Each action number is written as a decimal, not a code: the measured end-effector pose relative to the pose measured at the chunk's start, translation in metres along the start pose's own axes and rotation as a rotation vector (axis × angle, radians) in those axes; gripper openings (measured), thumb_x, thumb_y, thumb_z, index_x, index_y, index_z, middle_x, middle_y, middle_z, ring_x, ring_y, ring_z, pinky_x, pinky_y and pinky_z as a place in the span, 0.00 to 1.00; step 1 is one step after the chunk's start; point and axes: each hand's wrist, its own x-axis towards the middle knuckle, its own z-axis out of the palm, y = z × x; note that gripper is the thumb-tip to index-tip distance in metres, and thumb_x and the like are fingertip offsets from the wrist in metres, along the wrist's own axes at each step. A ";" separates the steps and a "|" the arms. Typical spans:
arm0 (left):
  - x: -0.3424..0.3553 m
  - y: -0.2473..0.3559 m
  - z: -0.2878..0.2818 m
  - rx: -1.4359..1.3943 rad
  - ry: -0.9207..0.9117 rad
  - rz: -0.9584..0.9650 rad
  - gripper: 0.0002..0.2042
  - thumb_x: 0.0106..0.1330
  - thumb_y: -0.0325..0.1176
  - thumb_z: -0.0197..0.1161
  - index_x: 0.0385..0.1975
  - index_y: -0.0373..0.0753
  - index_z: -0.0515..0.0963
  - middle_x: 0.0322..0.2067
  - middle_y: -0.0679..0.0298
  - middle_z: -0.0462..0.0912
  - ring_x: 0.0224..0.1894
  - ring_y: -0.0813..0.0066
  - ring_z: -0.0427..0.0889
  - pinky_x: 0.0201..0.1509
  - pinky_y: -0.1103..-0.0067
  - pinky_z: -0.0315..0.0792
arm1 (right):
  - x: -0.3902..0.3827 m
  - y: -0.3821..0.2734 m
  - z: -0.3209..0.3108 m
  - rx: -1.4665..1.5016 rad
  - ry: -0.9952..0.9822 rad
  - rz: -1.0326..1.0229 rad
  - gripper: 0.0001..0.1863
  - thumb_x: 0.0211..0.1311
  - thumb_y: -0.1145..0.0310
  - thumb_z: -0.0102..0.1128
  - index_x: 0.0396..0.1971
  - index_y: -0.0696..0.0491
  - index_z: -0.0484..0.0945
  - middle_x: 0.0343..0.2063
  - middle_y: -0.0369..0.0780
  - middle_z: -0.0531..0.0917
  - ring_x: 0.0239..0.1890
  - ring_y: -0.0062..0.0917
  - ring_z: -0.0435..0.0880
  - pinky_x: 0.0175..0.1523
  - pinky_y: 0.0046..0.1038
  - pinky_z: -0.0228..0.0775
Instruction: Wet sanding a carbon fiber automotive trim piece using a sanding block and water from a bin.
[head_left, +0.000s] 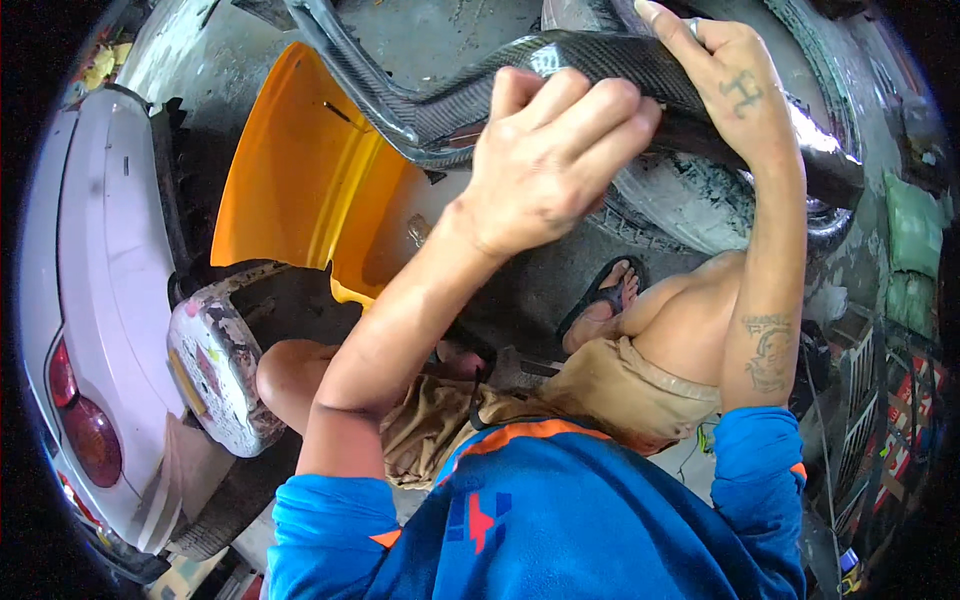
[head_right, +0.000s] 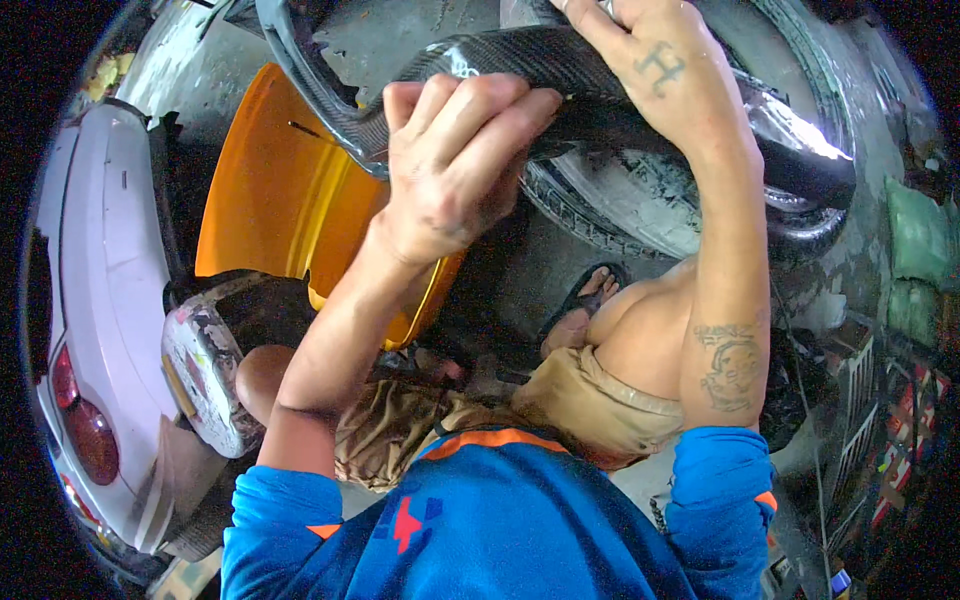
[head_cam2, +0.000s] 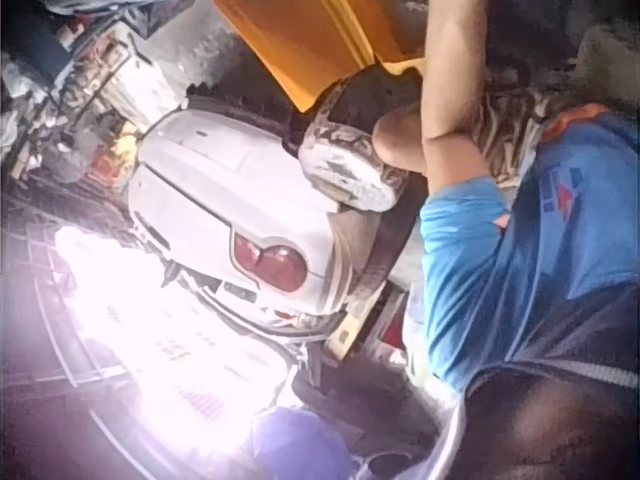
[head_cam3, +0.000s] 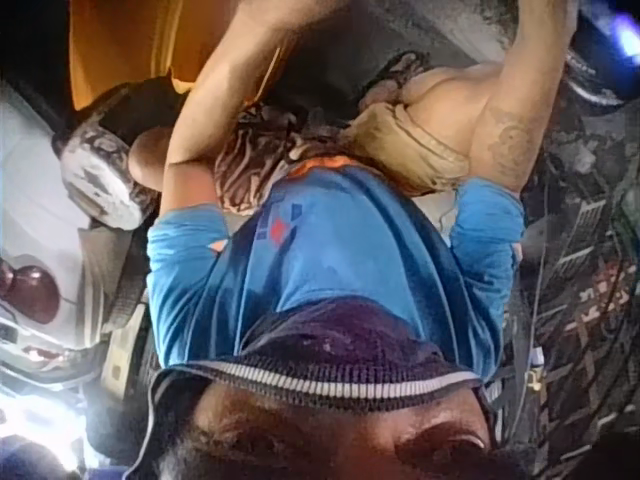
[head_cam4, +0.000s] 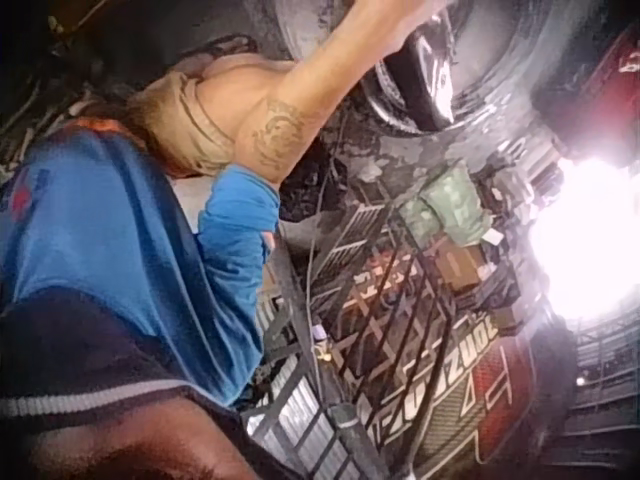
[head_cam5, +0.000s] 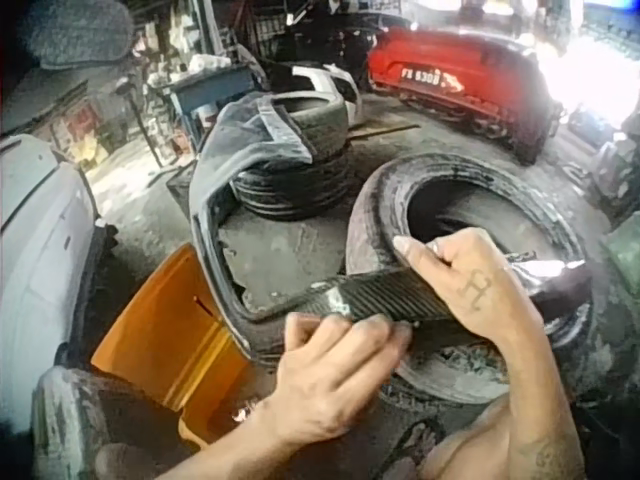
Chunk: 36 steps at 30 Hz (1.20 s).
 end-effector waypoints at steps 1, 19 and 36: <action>-0.006 -0.005 -0.004 -0.006 -0.029 -0.011 0.18 0.50 0.26 0.69 0.43 0.43 0.84 0.39 0.68 0.81 0.34 0.70 0.76 0.42 0.76 0.61 | 0.000 0.000 0.001 0.018 -0.026 -0.013 0.32 0.70 0.53 0.59 0.14 0.65 0.68 0.13 0.41 0.55 0.17 0.18 0.56 0.23 0.33 0.54; -0.005 -0.001 0.002 -0.003 0.029 -0.063 0.18 0.49 0.26 0.68 0.43 0.44 0.84 0.36 0.68 0.79 0.33 0.70 0.75 0.40 0.75 0.61 | 0.011 0.024 0.003 -0.006 -0.057 -0.096 0.30 0.72 0.50 0.58 0.21 0.64 0.73 0.16 0.33 0.58 0.21 0.14 0.58 0.27 0.27 0.56; -0.091 -0.010 -0.043 0.097 0.117 -0.592 0.09 0.58 0.18 0.66 0.38 0.35 0.81 0.35 0.59 0.80 0.40 0.65 0.79 0.43 0.76 0.72 | 0.006 0.032 0.006 -0.031 -0.041 -0.064 0.26 0.72 0.52 0.59 0.25 0.63 0.78 0.16 0.27 0.57 0.21 0.11 0.55 0.25 0.26 0.48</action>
